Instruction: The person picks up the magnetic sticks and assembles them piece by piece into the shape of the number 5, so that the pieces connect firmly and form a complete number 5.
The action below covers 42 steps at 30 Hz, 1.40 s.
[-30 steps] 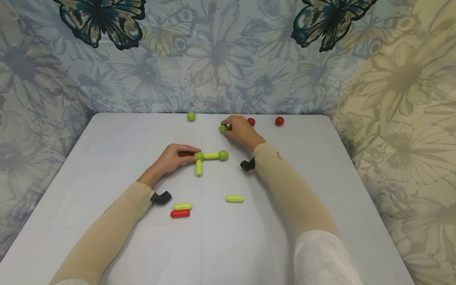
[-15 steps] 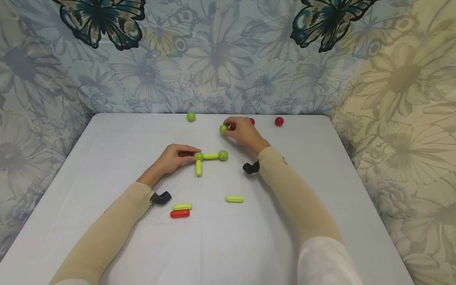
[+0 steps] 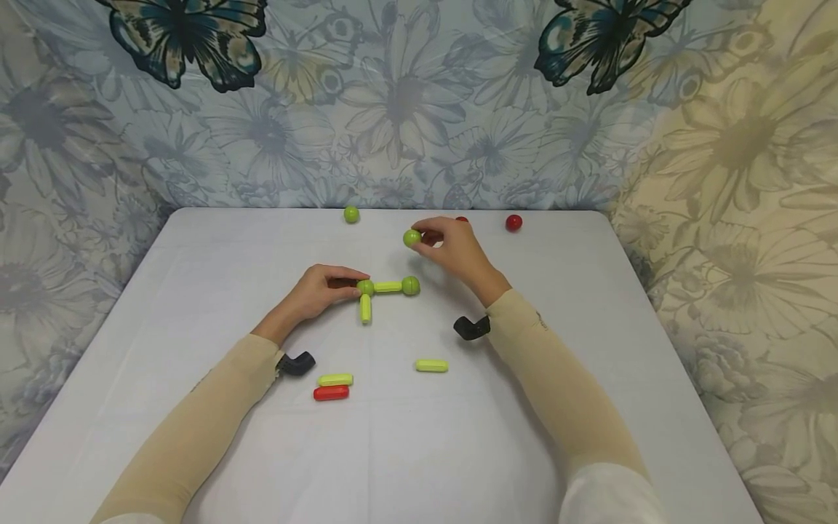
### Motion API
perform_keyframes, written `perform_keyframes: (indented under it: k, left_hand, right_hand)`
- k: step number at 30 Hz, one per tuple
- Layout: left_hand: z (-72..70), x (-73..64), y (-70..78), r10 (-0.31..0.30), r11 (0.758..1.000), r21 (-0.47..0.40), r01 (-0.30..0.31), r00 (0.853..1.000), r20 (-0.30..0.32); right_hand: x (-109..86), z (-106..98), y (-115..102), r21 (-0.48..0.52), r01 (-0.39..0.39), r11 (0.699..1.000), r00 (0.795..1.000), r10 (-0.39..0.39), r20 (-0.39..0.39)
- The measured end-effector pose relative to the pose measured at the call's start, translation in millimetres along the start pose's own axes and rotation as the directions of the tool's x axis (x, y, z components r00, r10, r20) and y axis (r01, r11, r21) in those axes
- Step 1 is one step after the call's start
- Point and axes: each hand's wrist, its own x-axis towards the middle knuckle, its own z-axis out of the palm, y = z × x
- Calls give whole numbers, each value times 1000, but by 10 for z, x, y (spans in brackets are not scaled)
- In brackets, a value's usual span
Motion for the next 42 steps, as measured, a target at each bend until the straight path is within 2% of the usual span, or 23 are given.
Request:
perform_keyframes:
  k: [10, 18, 27, 36, 39, 42]
  left_hand:
    - [-3, -1, -12, 3, 1000, -14, -3, 1000, 4]
    - [-2, 1, -12, 8, 1000, 5, -8, 1000, -1]
    - [-6, 4, -5, 3, 1000, -1, -3, 1000, -4]
    - [-5, 0, -15, 11, 1000, -5, -11, 1000, 4]
    - [-5, 1, -18, 16, 1000, -4, -16, 1000, 2]
    - [-7, 0, -15, 17, 1000, 0, -17, 1000, 1]
  right_hand:
    - [-297, 29, -237, 36, 46, 998, 999, -45, -7]
    - [-530, 87, -405, 34, 92, 995, 995, -93, 25]
    - [-702, 198, -545, 87, 139, 986, 988, -145, 62]
    - [-767, 366, -670, 59, 164, 985, 967, -172, 187]
    - [-770, 414, -697, 48, 138, 989, 953, -146, 264]
    - [-780, 462, -723, 29, 94, 995, 931, -98, 351]
